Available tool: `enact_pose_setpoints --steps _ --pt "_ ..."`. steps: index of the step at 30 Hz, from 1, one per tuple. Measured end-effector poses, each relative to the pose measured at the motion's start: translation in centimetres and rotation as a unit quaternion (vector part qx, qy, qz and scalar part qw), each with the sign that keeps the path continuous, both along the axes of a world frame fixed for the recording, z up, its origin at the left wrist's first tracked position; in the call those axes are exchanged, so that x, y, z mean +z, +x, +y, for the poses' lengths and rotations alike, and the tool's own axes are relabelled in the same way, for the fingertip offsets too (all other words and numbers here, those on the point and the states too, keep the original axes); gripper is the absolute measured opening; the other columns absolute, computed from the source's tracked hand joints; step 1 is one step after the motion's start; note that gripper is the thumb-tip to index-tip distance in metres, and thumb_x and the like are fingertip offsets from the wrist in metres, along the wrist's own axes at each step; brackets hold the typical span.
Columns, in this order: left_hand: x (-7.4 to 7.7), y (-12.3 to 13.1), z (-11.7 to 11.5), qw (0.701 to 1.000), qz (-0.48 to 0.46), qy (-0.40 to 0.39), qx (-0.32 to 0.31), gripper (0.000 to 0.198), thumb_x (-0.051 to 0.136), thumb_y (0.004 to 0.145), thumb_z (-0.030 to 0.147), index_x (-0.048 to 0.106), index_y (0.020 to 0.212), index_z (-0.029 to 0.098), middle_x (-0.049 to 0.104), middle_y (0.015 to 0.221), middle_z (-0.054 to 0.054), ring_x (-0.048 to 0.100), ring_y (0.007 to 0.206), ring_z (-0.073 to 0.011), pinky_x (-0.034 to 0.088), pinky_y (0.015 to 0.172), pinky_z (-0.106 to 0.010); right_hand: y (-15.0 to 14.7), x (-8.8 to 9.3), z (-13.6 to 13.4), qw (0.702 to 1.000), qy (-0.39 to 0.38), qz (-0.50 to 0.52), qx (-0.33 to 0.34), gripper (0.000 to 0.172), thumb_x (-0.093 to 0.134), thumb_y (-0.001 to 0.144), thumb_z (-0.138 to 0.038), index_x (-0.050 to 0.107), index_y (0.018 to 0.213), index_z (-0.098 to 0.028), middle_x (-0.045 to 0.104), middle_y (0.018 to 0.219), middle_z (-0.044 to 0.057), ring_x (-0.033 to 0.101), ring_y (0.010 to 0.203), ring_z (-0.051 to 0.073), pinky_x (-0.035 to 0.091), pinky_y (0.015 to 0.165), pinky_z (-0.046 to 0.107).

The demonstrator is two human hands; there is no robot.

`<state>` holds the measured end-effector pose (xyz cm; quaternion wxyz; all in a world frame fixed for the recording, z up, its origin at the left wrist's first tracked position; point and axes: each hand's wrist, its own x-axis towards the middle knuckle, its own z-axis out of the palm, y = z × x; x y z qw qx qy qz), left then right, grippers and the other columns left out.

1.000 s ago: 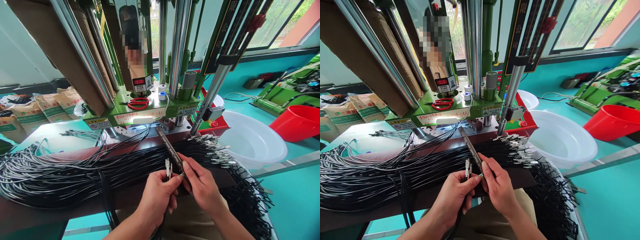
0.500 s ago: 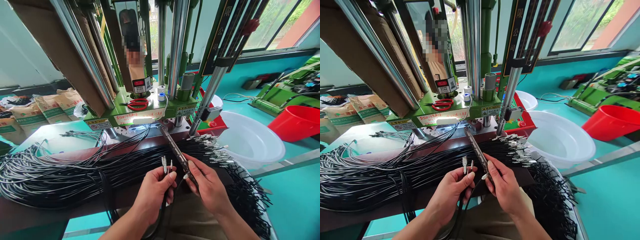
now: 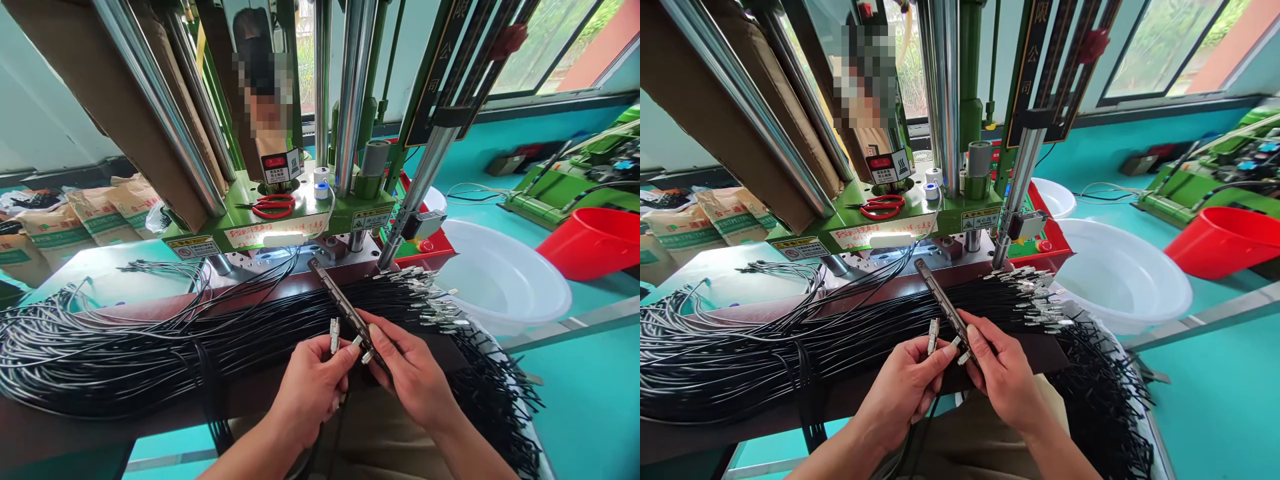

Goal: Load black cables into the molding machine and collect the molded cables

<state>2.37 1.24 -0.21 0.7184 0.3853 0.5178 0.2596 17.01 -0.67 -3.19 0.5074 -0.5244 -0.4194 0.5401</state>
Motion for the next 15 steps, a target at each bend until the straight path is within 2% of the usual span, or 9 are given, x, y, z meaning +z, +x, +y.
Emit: enact_pose_setpoints --steps 15 --pt "-0.10 -0.10 0.11 1.000 -0.003 0.005 0.004 0.036 0.068 0.072 0.050 0.058 0.079 0.017 0.045 0.046 0.008 0.029 0.028 -0.0030 0.018 0.025 -0.015 0.04 0.65 -0.15 0.999 -0.021 -0.012 0.025 0.049 0.053 0.087 -0.053 0.059 0.126 -0.024 0.055 0.084 0.003 0.040 0.053 0.010 0.035 0.041 0.021"
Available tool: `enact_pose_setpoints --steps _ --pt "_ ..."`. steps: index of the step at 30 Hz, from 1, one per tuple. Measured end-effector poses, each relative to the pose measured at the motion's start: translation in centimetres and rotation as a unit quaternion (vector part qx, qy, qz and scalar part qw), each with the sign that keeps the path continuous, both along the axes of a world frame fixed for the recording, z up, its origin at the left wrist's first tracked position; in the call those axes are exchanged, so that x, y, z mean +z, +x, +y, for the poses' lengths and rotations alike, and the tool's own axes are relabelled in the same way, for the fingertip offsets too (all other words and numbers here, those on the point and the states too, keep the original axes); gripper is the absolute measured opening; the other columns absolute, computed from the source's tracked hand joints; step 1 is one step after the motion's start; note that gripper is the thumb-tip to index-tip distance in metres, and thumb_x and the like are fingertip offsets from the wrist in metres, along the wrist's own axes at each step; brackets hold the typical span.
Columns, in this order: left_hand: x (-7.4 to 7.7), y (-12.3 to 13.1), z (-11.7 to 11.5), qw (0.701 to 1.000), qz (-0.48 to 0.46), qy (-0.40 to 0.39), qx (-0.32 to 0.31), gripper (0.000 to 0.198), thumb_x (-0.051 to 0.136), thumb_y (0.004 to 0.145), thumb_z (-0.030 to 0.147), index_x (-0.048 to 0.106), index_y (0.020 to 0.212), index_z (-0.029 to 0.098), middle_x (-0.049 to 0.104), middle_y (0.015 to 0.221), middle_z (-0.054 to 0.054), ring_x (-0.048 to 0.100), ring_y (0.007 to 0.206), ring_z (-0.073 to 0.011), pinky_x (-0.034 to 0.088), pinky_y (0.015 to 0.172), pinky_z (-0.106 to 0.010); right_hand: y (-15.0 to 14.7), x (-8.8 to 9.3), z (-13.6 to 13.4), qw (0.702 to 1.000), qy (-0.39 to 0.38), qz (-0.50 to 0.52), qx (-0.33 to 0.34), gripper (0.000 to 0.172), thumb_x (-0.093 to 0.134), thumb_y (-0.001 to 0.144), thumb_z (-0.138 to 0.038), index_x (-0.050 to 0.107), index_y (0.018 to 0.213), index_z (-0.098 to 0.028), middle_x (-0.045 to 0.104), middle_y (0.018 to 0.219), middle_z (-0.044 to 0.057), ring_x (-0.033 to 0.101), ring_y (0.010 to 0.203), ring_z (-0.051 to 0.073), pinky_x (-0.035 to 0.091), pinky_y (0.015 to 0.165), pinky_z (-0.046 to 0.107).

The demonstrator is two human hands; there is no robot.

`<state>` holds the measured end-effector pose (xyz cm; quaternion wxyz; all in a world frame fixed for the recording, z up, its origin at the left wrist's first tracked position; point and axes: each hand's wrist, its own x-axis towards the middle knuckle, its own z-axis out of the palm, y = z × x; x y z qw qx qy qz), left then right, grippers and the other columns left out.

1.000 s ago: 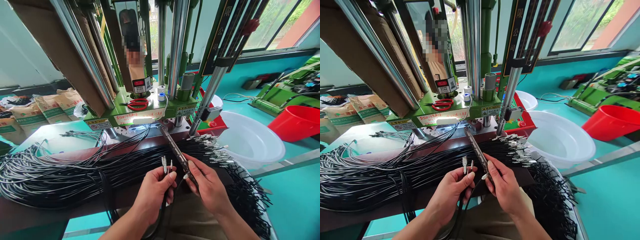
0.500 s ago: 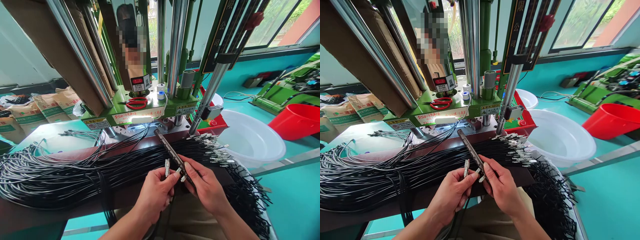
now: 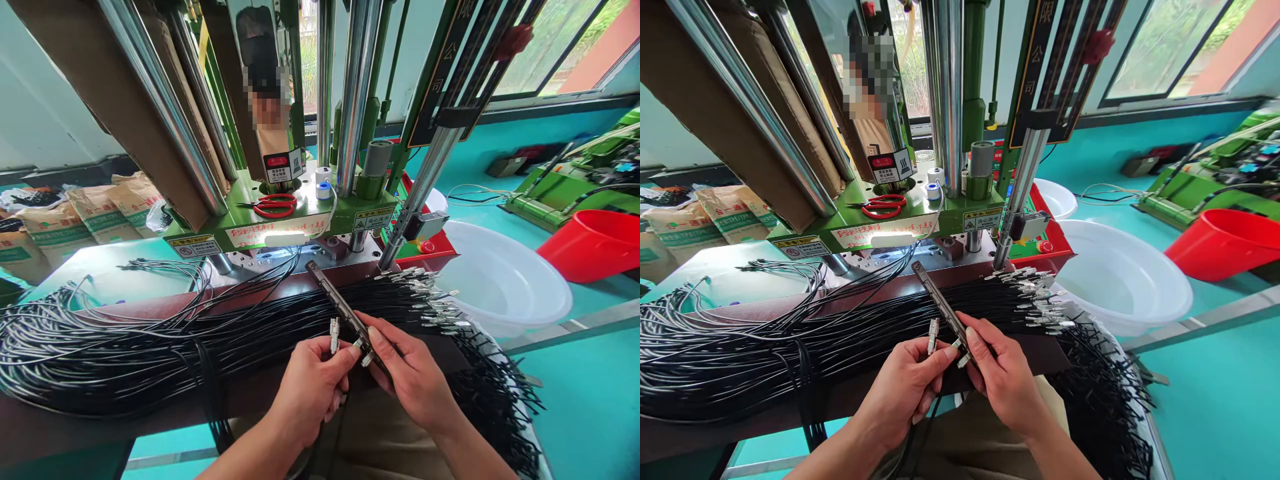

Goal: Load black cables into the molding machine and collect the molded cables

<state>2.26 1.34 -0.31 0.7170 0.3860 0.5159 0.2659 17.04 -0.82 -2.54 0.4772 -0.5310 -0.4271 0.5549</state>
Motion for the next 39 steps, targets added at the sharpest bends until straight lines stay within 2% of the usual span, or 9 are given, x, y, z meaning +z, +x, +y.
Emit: enact_pose_setpoints --steps 8,10,13,15,17,19,23,30,39 --pt "-0.4 0.0 0.3 1.000 -0.013 0.005 0.016 0.029 0.066 0.075 0.043 0.058 0.078 0.015 0.047 0.049 0.006 0.031 0.031 -0.0033 0.018 0.026 -0.015 0.0 -0.7 0.0 0.998 0.044 -0.040 0.002 0.042 0.051 0.090 -0.048 0.059 0.126 -0.027 0.051 0.082 0.000 0.041 0.049 0.007 0.034 0.040 0.021" --pt "-0.1 -0.5 0.5 0.999 -0.033 0.004 -0.005 0.029 0.067 0.075 0.041 0.061 0.084 0.014 0.050 0.054 0.004 0.037 0.035 -0.0037 0.026 0.029 -0.015 0.1 -0.5 -0.1 0.999 0.036 -0.030 -0.004 0.044 0.051 0.090 -0.048 0.058 0.127 -0.026 0.051 0.076 0.000 0.041 0.048 0.007 0.033 0.039 0.021" --pt "0.6 -1.5 0.7 0.995 -0.086 -0.007 -0.042 0.034 0.069 0.075 0.034 0.063 0.102 0.014 0.056 0.069 0.000 0.051 0.051 -0.0060 0.046 0.047 -0.018 0.3 -0.1 -0.3 0.999 0.013 0.003 -0.029 0.048 0.053 0.088 -0.049 0.058 0.128 -0.022 0.048 0.062 -0.002 0.037 0.044 0.007 0.026 0.037 0.020" --pt "1.0 -1.9 0.5 0.993 -0.102 -0.009 -0.051 0.037 0.069 0.076 0.030 0.062 0.108 0.014 0.058 0.076 -0.001 0.055 0.060 -0.0087 0.050 0.057 -0.023 0.5 0.1 -0.5 0.999 0.006 0.019 -0.036 0.051 0.055 0.087 -0.050 0.058 0.128 -0.020 0.048 0.059 -0.002 0.036 0.043 0.007 0.023 0.036 0.020" --pt "1.1 -1.8 0.3 0.996 -0.085 0.005 -0.039 0.036 0.067 0.077 0.030 0.061 0.108 0.014 0.057 0.076 -0.001 0.055 0.061 -0.0093 0.050 0.056 -0.024 0.7 0.2 -0.6 0.999 0.001 0.028 -0.031 0.053 0.056 0.086 -0.050 0.058 0.127 -0.018 0.050 0.060 -0.001 0.036 0.043 0.007 0.024 0.037 0.020" --pt "1.1 -1.5 0.1 0.998 -0.051 0.027 0.002 0.033 0.067 0.077 0.030 0.060 0.106 0.015 0.056 0.073 0.000 0.052 0.059 -0.0082 0.047 0.053 -0.021 0.7 0.0 -0.7 0.999 -0.005 0.034 -0.022 0.054 0.056 0.086 -0.051 0.058 0.128 -0.017 0.051 0.062 -0.001 0.036 0.043 0.007 0.025 0.037 0.020" --pt "0.9 -0.8 0.1 0.997 -0.033 0.045 0.057 0.024 0.068 0.076 0.032 0.056 0.088 0.016 0.053 0.067 0.003 0.047 0.052 -0.0066 0.040 0.043 -0.017 0.6 -0.2 -0.6 0.999 -0.014 0.036 -0.019 0.054 0.056 0.086 -0.051 0.057 0.129 -0.019 0.051 0.062 -0.001 0.036 0.044 0.007 0.026 0.037 0.020" --pt "1.1 -0.4 0.4 0.998 -0.041 0.026 0.027 0.022 0.068 0.074 0.032 0.054 0.077 0.016 0.050 0.061 0.004 0.038 0.040 -0.0036 0.029 0.031 -0.014 0.5 0.2 -0.6 0.999 -0.024 0.027 -0.014 0.054 0.058 0.083 -0.054 0.061 0.125 -0.021 0.056 0.066 0.001 0.037 0.048 0.008 0.031 0.040 0.020" --pt "0.8 -0.1 1.1 0.999 -0.026 0.016 0.020 0.022 0.070 0.071 0.032 0.059 0.073 0.013 0.054 0.060 0.002 0.039 0.039 -0.0028 0.027 0.030 -0.014 0.3 0.4 -0.8 1.000 -0.024 0.015 -0.010 0.054 0.056 0.083 -0.055 0.061 0.124 -0.020 0.051 0.065 0.000 0.036 0.048 0.008 0.029 0.039 0.019"
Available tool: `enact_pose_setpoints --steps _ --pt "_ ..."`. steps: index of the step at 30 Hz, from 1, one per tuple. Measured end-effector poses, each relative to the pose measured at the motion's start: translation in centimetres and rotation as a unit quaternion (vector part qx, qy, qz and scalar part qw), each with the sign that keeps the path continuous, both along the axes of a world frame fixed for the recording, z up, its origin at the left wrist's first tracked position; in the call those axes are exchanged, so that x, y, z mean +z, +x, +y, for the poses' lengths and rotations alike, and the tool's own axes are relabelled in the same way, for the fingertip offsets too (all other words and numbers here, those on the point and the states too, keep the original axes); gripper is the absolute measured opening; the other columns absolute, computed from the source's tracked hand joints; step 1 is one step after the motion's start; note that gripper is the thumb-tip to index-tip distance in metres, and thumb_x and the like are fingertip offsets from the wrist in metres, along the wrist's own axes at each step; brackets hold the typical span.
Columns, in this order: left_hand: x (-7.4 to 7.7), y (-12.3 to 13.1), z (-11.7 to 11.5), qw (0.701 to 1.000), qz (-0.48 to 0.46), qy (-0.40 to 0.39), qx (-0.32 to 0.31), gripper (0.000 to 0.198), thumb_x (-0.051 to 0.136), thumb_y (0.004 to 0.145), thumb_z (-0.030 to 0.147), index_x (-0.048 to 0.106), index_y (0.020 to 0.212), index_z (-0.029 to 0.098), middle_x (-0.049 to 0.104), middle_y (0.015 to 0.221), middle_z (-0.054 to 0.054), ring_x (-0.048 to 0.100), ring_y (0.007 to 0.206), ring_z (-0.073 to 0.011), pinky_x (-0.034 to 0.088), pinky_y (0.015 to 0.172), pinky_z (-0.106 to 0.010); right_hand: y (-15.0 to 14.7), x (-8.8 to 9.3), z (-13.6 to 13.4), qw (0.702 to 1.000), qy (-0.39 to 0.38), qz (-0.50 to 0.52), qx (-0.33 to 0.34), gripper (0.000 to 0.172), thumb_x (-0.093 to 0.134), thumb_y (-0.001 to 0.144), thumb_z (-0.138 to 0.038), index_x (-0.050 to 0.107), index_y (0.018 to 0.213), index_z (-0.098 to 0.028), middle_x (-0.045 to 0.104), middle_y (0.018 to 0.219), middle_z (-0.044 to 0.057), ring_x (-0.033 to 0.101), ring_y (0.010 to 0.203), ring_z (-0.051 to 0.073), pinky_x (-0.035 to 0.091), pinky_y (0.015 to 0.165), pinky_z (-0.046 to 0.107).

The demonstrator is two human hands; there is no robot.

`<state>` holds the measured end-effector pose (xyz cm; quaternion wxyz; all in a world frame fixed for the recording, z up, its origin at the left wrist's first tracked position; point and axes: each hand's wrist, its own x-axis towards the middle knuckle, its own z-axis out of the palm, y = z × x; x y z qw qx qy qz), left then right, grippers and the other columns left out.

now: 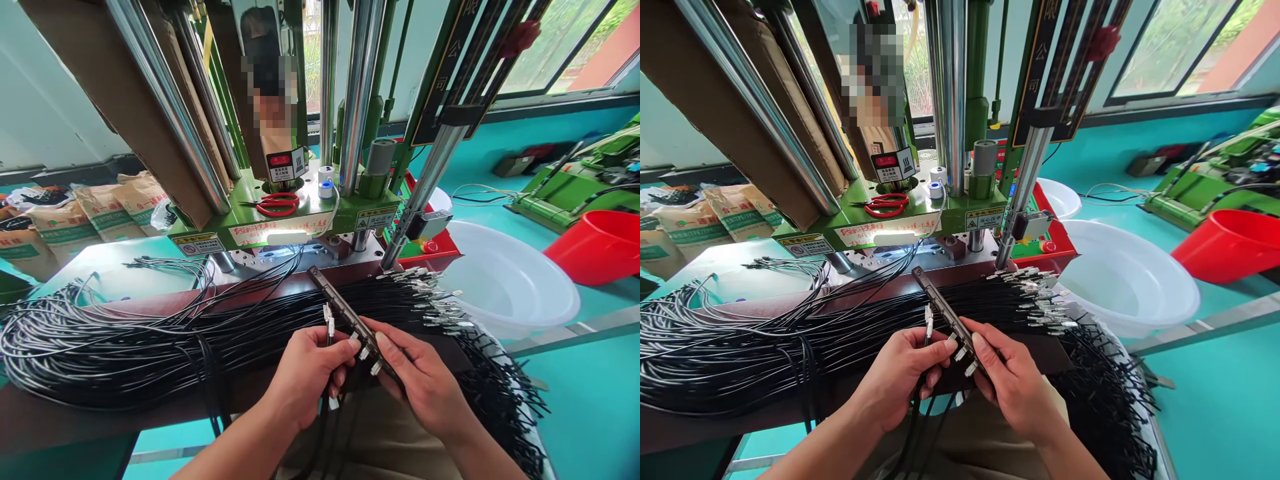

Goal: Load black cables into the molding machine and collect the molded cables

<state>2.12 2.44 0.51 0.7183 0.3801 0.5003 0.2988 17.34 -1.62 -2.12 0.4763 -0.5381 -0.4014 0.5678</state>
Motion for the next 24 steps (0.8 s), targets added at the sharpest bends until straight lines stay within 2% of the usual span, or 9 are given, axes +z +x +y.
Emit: enact_pose_setpoints --steps 3,8,17,22,24 --pt "0.03 -0.11 0.12 1.000 0.004 0.000 -0.002 0.023 0.072 0.069 0.032 0.059 0.073 0.013 0.054 0.058 0.002 0.038 0.038 -0.0030 0.027 0.030 -0.014 0.16 -0.06 0.02 1.000 -0.001 -0.004 0.002 0.053 0.055 0.084 -0.055 0.061 0.124 -0.020 0.053 0.068 0.001 0.037 0.049 0.008 0.030 0.039 0.019" --pt "0.14 -0.08 0.12 1.000 0.016 -0.007 0.002 0.024 0.073 0.068 0.031 0.058 0.072 0.013 0.053 0.054 0.003 0.038 0.036 -0.0035 0.027 0.030 -0.015 0.57 -0.27 0.13 0.999 0.010 -0.015 0.046 0.050 0.052 0.088 -0.051 0.057 0.129 -0.021 0.057 0.075 0.002 0.039 0.048 0.007 0.032 0.040 0.020" --pt "-0.09 -0.04 0.42 1.000 0.006 0.010 -0.010 0.022 0.072 0.068 0.030 0.058 0.070 0.013 0.054 0.055 0.003 0.038 0.036 -0.0038 0.030 0.029 -0.016 0.61 -0.38 0.07 0.998 0.022 -0.016 0.055 0.044 0.052 0.089 -0.049 0.059 0.126 -0.026 0.052 0.082 0.001 0.040 0.050 0.007 0.031 0.039 0.019" --pt "-0.15 0.09 0.75 1.000 0.012 0.014 -0.015 0.021 0.073 0.068 0.029 0.058 0.070 0.013 0.054 0.054 0.002 0.039 0.036 -0.0045 0.031 0.030 -0.016 0.51 -0.15 0.18 0.998 0.026 -0.030 0.049 0.046 0.053 0.088 -0.051 0.061 0.125 -0.025 0.054 0.079 0.002 0.040 0.048 0.007 0.031 0.037 0.020" --pt "0.06 -0.09 0.80 1.000 0.016 0.008 -0.016 0.022 0.073 0.068 0.030 0.061 0.074 0.013 0.057 0.058 0.001 0.045 0.040 -0.0058 0.038 0.035 -0.017 0.61 -0.13 0.13 0.999 0.014 -0.022 0.036 0.049 0.053 0.088 -0.051 0.059 0.127 -0.024 0.055 0.073 0.001 0.039 0.047 0.007 0.030 0.038 0.020"
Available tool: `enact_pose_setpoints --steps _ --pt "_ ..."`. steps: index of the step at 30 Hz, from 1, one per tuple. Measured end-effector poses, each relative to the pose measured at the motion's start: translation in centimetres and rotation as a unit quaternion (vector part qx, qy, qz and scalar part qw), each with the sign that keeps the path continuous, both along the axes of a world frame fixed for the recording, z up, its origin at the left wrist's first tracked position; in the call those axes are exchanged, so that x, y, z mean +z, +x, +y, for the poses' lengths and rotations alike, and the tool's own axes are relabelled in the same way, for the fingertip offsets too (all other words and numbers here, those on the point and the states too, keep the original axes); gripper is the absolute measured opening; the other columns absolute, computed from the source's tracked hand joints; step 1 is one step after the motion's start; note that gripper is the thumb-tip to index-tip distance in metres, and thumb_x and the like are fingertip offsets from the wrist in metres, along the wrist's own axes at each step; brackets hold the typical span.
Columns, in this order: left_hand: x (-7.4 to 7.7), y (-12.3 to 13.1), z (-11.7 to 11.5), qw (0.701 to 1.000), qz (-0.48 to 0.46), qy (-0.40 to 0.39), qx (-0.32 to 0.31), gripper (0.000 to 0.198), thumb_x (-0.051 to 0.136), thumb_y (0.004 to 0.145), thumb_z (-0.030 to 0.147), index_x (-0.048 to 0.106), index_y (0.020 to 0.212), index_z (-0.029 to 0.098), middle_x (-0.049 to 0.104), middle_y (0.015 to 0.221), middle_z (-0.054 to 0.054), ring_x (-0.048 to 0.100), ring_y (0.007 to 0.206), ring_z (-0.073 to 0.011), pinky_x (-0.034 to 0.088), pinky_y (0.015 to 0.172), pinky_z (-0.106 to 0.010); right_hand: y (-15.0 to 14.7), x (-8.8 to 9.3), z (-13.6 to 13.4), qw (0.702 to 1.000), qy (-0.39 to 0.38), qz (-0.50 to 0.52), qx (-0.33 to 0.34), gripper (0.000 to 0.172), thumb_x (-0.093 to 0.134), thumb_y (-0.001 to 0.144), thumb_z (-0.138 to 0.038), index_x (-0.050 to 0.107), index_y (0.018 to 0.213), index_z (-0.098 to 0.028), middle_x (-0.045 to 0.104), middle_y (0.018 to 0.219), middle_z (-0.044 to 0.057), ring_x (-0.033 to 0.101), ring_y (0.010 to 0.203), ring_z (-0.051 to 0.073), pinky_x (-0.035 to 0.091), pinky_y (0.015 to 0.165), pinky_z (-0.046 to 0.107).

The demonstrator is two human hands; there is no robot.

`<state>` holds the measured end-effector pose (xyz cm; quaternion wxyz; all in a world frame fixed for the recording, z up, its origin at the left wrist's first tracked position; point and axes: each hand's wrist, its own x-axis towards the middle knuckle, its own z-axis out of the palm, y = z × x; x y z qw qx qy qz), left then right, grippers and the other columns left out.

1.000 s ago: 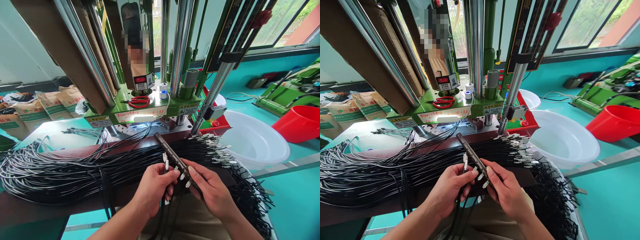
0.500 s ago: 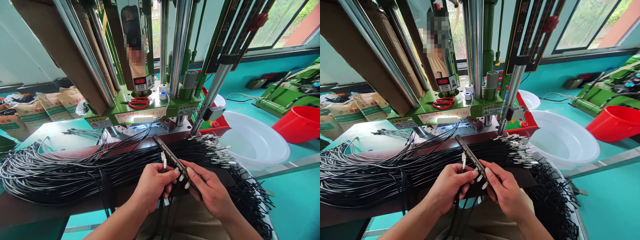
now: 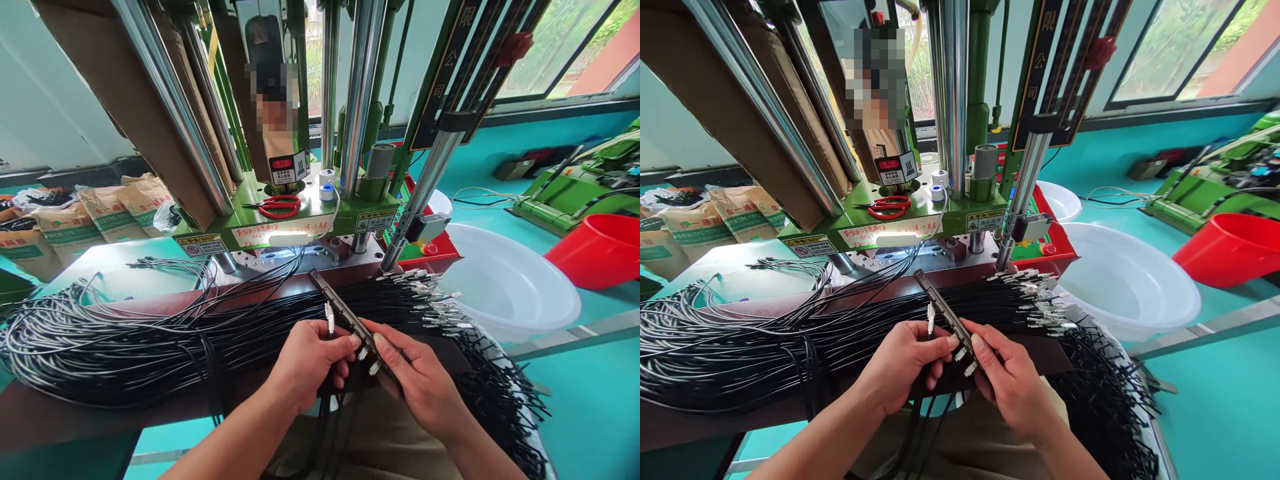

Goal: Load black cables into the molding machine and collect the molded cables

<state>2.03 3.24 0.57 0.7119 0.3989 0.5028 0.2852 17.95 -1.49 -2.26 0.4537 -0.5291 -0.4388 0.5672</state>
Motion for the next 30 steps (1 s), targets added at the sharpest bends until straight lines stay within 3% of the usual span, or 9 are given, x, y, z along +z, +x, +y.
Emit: enact_pose_setpoints --steps 5,10,14,18,22,30 --pt "1.0 -1.2 -0.1 0.997 -0.022 0.030 0.071 0.022 0.071 0.073 0.029 0.064 0.083 0.010 0.061 0.069 -0.003 0.057 0.060 -0.0081 0.049 0.059 -0.019 0.7 -0.4 -0.3 0.999 -0.007 0.041 -0.023 0.053 0.056 0.087 -0.050 0.057 0.130 -0.020 0.052 0.068 0.000 0.036 0.046 0.007 0.026 0.038 0.020" --pt "1.5 -1.7 -0.1 0.990 -0.095 0.001 0.106 0.026 0.067 0.079 0.027 0.061 0.100 0.012 0.055 0.070 0.001 0.052 0.056 -0.0061 0.045 0.051 -0.017 0.9 -0.9 -0.4 0.995 -0.037 0.081 -0.046 0.051 0.059 0.085 -0.049 0.058 0.129 -0.023 0.058 0.078 0.003 0.036 0.048 0.006 0.026 0.040 0.021" --pt "1.6 -1.4 0.1 0.996 -0.056 0.013 0.075 0.024 0.063 0.081 0.032 0.054 0.097 0.017 0.052 0.061 0.005 0.040 0.040 -0.0043 0.029 0.033 -0.014 0.8 -0.9 -0.3 0.994 -0.048 0.083 -0.043 0.052 0.060 0.084 -0.050 0.058 0.128 -0.024 0.058 0.075 0.002 0.035 0.047 0.007 0.027 0.040 0.021" --pt "1.6 -1.0 0.2 0.999 0.007 0.017 0.029 0.027 0.059 0.081 0.044 0.046 0.079 0.020 0.049 0.055 0.007 0.033 0.031 -0.0038 0.018 0.025 -0.014 0.7 -0.4 -0.3 0.997 -0.033 0.064 -0.016 0.052 0.057 0.086 -0.050 0.057 0.129 -0.022 0.054 0.069 0.000 0.036 0.047 0.007 0.027 0.040 0.021" --pt "1.7 -1.0 0.5 0.998 0.053 0.020 -0.026 0.028 0.060 0.079 0.040 0.045 0.068 0.019 0.043 0.052 0.008 0.034 0.031 -0.0038 0.025 0.026 -0.015 0.6 0.0 -0.2 0.998 -0.036 0.055 -0.013 0.052 0.057 0.085 -0.051 0.058 0.129 -0.022 0.056 0.073 0.002 0.035 0.046 0.006 0.026 0.038 0.021" --pt "1.8 -1.4 1.3 0.996 0.048 -0.011 -0.077 0.021 0.062 0.075 0.035 0.051 0.071 0.018 0.048 0.056 0.005 0.041 0.037 -0.0056 0.034 0.031 -0.017 0.7 -0.5 -0.2 0.999 -0.015 0.039 -0.004 0.052 0.053 0.088 -0.050 0.056 0.131 -0.020 0.055 0.070 0.001 0.037 0.045 0.007 0.026 0.039 0.022"
